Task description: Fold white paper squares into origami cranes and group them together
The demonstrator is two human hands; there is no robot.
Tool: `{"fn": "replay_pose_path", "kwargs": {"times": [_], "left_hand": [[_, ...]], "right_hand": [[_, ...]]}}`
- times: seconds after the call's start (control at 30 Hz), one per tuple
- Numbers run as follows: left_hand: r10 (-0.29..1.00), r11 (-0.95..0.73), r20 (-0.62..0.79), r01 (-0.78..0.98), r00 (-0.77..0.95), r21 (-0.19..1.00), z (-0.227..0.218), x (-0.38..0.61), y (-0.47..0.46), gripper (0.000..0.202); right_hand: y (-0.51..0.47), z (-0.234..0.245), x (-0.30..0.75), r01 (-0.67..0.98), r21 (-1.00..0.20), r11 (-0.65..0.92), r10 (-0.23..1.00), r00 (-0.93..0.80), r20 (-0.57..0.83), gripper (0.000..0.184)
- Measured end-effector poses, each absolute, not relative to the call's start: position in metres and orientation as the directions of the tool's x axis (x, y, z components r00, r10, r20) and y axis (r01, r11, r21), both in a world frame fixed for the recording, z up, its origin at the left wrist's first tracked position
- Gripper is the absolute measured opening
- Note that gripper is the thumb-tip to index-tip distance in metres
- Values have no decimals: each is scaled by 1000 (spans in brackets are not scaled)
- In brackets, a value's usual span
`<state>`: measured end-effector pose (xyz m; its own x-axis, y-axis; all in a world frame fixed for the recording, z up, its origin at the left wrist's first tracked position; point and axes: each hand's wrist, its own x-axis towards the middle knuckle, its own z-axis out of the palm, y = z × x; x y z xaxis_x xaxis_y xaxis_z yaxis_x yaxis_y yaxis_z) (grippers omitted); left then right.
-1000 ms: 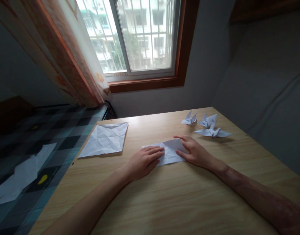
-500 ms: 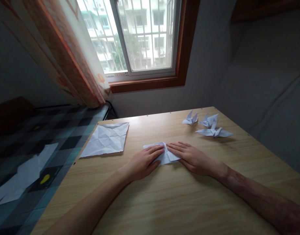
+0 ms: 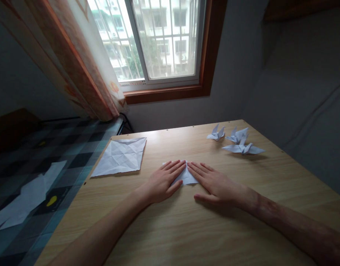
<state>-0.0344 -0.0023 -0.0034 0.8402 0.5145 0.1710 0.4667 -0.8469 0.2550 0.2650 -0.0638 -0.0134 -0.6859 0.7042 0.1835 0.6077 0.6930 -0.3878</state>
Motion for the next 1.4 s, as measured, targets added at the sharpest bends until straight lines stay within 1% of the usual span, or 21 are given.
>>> {"fn": "replay_pose_path", "kwargs": {"times": [0.1,0.23,0.47,0.6,0.87,0.93,1.03,1.13,1.2,1.23,1.3,1.37,1.4], "left_hand": [[541,-829,132,501,830,247,-5,-35,-2,68],[559,-820,122,524,820,231,-7,-35,-1,70],[551,-825,127,517,825,228,-10,-35,1,71],[566,-818,136,532,813,221,-11,-35,1,73],[625,-763,18,606,780,224,-4,-32,0,75],[624,-764,18,604,781,227,-4,-32,0,74],[618,-771,47,593,785,232,-5,-33,1,73],[612,-782,113,578,783,232,-6,-33,2,67],[590,-805,193,550,784,224,-5,-32,2,53],[561,-827,234,519,794,218,-4,-32,2,47],[468,-883,290,424,835,202,-3,-31,2,38],[380,-923,302,334,874,193,-1,-31,2,36],[358,-931,303,312,883,191,-1,-30,1,35]], "right_hand": [[-72,-16,258,621,-366,693,705,-689,165,100],[-79,-18,254,622,-368,691,706,-689,163,99],[-62,-20,240,693,-370,619,780,-599,183,106],[-49,-18,231,728,-360,583,808,-563,171,103],[-58,-16,237,744,-354,567,816,-564,122,103],[-66,-17,243,731,-353,585,805,-576,140,98],[-76,-19,252,692,-368,621,778,-604,176,85],[-75,-17,259,647,-423,634,768,-592,246,59],[-66,-16,259,608,-493,623,780,-533,328,42],[-59,-16,259,592,-524,613,789,-494,365,37],[-43,-16,258,554,-532,641,767,-474,432,27],[-28,-17,256,523,-518,677,736,-490,467,24],[-22,-17,255,494,-525,692,721,-501,478,24]]}}
